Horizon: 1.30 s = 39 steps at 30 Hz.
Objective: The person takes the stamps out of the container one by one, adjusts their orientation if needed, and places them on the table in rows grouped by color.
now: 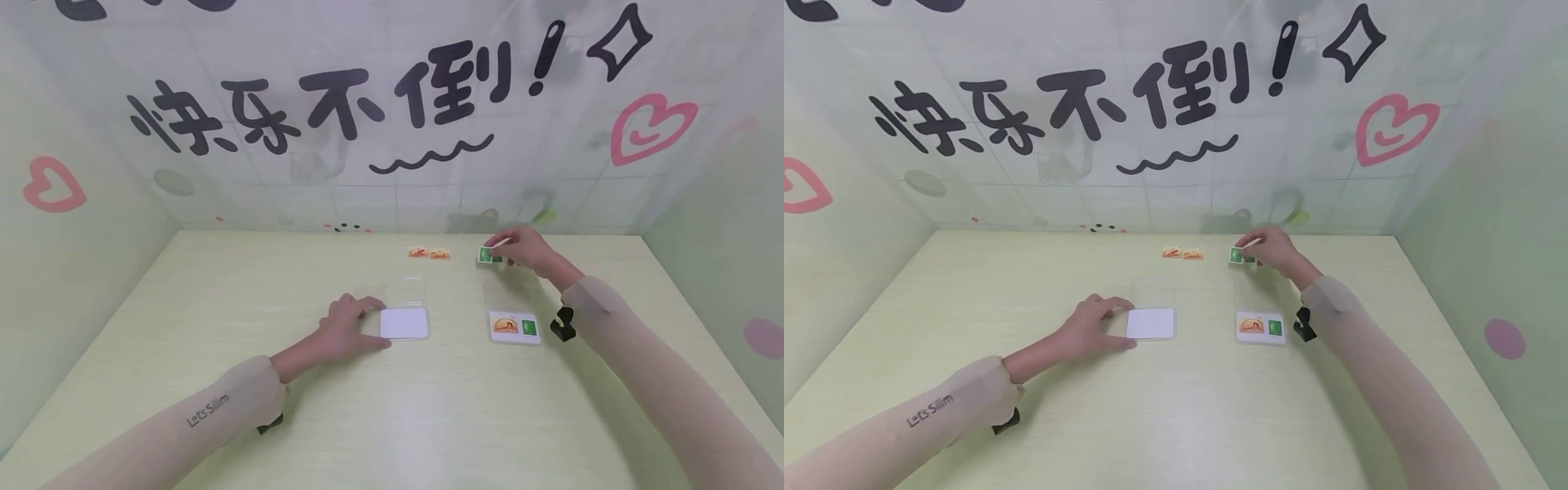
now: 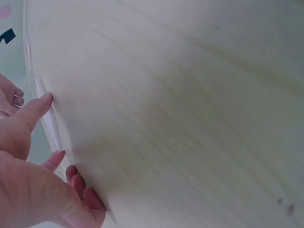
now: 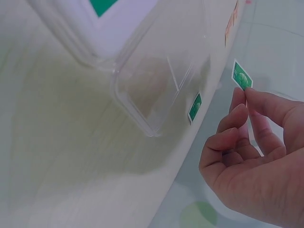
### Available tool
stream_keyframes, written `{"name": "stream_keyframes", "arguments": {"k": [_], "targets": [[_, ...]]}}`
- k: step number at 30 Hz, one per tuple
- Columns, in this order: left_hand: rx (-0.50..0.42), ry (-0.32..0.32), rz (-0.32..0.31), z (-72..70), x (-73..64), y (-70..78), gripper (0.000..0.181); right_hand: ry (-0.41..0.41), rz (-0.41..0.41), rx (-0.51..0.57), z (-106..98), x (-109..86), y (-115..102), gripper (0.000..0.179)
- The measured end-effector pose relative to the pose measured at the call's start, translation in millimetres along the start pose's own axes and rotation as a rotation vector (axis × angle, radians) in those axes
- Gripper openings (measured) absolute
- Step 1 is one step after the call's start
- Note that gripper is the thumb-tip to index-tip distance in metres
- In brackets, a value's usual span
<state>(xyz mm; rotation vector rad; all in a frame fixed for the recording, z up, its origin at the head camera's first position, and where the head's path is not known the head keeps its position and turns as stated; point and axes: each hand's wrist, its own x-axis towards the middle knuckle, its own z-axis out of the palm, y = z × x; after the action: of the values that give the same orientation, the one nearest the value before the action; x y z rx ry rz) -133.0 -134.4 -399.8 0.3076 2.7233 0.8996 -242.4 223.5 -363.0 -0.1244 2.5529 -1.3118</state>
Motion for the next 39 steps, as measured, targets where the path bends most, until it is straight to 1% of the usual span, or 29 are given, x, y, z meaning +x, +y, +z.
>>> {"name": "stream_keyframes", "arguments": {"k": [9,20,29,39], "targets": [[0.004,-0.01,-0.007,-1.2,-0.5,1.8,0.062,0.002,-0.023,-0.016,0.0,2.0,1.8,0.031],[-0.005,-0.015,-0.008,-2.1,-1.4,3.1,0.061,0.012,-0.008,-0.018,-1.5,3.1,3.6,0.03],[-0.001,-0.011,-0.022,-1.5,-1.2,3.3,0.061,0.0,0.026,-0.059,-2.2,6.5,3.6,0.029],[0.005,-0.007,-0.022,-0.9,-1.2,3.1,0.061,-0.002,0.029,-0.061,-1.9,9.5,5.8,0.028]]}}
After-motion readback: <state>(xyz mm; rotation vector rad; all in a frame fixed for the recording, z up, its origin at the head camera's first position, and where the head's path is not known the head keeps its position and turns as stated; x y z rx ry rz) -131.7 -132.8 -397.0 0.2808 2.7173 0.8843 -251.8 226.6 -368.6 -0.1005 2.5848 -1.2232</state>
